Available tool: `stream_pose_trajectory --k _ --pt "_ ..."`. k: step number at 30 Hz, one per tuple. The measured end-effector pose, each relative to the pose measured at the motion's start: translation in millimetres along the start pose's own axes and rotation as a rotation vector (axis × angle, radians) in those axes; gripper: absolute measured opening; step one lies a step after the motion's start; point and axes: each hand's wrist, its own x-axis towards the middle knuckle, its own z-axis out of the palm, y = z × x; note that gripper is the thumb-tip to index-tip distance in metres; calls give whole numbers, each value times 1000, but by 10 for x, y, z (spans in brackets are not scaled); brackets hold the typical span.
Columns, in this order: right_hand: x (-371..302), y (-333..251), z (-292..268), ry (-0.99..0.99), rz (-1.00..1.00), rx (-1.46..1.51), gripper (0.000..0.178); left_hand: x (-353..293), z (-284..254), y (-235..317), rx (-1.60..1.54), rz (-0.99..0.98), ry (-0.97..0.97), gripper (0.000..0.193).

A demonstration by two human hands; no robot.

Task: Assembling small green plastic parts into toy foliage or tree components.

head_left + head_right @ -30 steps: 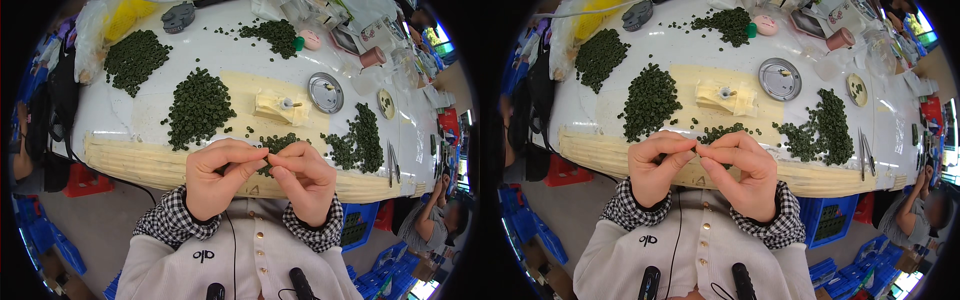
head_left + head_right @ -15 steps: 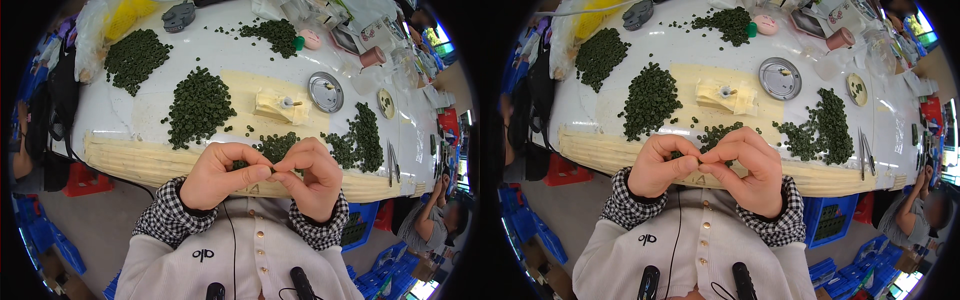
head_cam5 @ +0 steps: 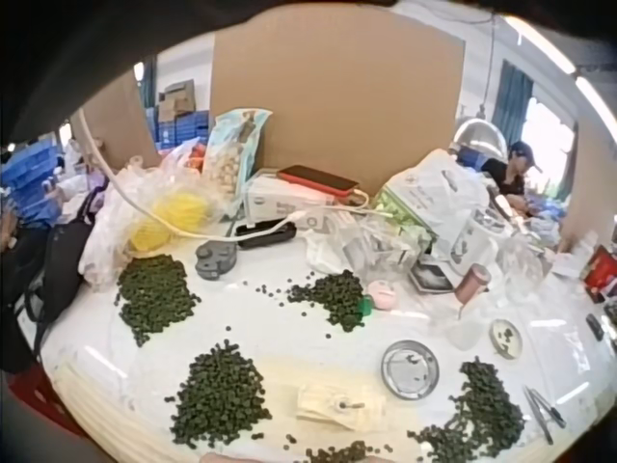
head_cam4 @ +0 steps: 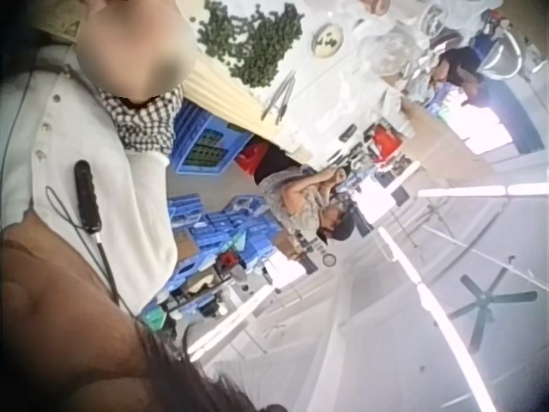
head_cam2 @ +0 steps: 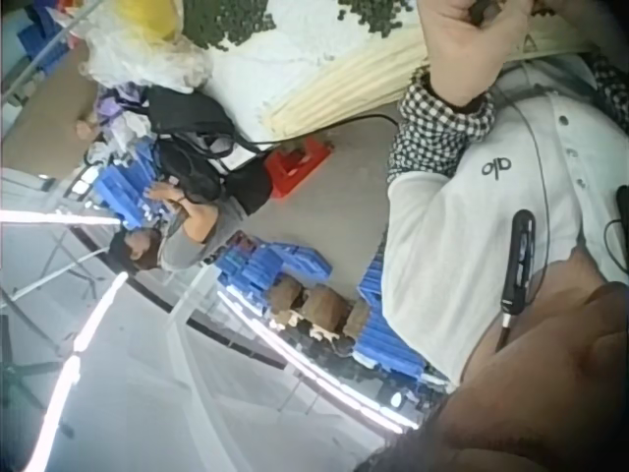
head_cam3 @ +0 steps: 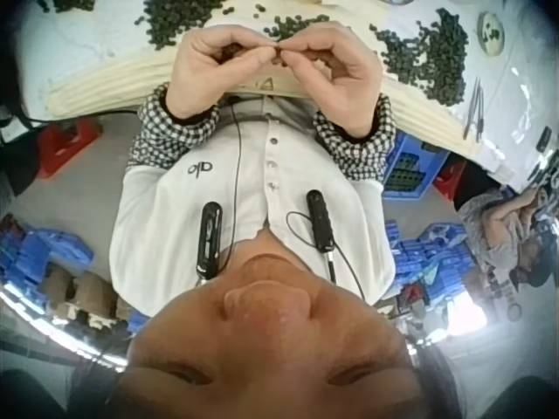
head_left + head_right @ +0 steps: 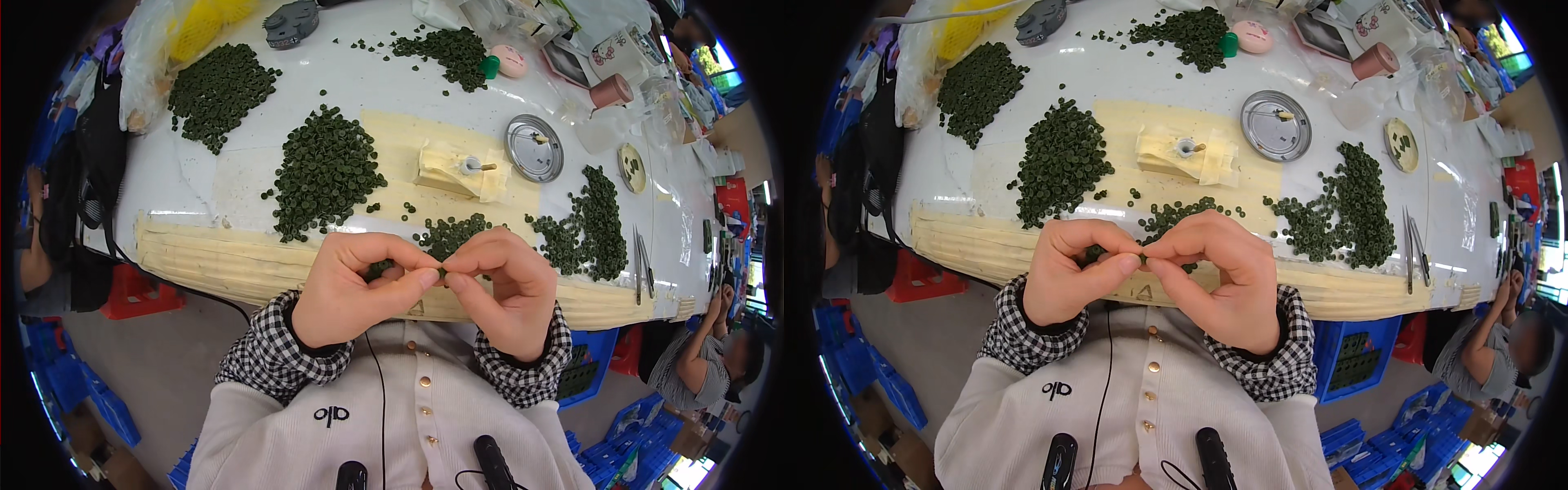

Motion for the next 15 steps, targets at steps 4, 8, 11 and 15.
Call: stream_pose_trajectory --k 4,8,11,15 --pt "-16 8 29 27 47 38 15 -18 51 -33 -8 11 57 8" --pt "-23 16 61 41 -36 -122 15 -30 46 -84 50 27 90 7" --pt "-12 -1 93 62 -54 -155 15 -32 58 -101 18 38 108 7" --pt "8 -43 118 160 52 -99 13 -7 48 -34 -393 -106 155 10"
